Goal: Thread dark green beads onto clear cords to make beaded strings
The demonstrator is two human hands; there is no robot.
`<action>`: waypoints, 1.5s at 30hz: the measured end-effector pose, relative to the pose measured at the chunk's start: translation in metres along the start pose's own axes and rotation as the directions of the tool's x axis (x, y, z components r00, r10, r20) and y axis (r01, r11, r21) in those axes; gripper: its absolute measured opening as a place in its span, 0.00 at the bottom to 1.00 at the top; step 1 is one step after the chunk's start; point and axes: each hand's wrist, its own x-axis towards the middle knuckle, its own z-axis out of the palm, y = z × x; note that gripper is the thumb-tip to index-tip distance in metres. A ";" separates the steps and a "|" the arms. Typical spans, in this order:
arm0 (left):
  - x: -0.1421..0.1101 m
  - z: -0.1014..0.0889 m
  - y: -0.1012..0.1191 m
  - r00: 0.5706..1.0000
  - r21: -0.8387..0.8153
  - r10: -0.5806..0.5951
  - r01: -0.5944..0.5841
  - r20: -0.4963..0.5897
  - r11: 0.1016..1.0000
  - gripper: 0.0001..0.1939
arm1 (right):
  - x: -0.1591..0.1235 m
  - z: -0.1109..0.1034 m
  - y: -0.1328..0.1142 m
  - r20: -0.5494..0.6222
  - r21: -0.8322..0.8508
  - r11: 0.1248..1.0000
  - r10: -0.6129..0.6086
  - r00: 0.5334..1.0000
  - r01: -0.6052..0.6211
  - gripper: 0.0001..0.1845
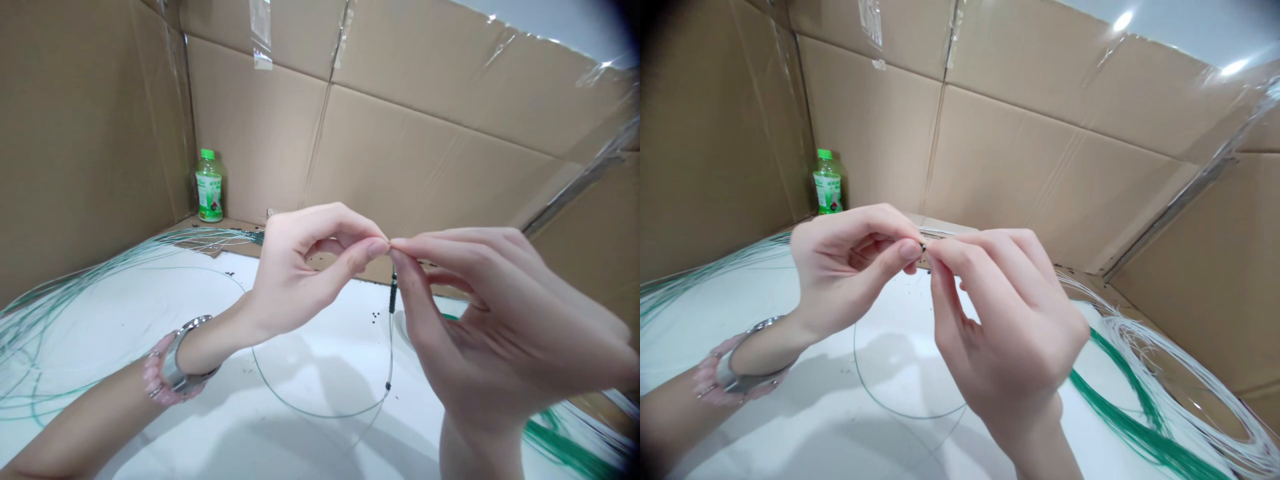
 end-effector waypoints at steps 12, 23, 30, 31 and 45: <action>0.000 0.002 0.004 0.998 0.005 -0.066 0.066 -0.023 0.998 0.08 | 0.002 -0.002 -0.002 -0.030 -0.032 0.998 -0.054 0.998 0.053 0.13; 0.000 0.000 0.002 0.999 0.014 -0.041 0.041 -0.005 0.999 0.06 | 0.005 -0.003 -0.002 -0.003 -0.076 0.995 -0.070 0.998 0.070 0.11; 0.002 -0.004 0.000 0.997 0.101 -0.006 -0.002 0.075 0.995 0.05 | 0.001 -0.002 0.005 -0.035 -0.072 0.993 -0.094 0.995 0.091 0.12; 0.002 -0.004 -0.001 0.996 0.106 -0.017 0.007 0.092 0.994 0.05 | 0.000 -0.002 0.005 -0.028 -0.077 0.993 -0.087 0.996 0.085 0.13; 0.001 -0.001 0.002 0.987 -0.081 -0.142 0.148 0.076 0.986 0.05 | 0.003 -0.008 -0.001 0.066 0.070 0.997 0.023 0.998 -0.027 0.16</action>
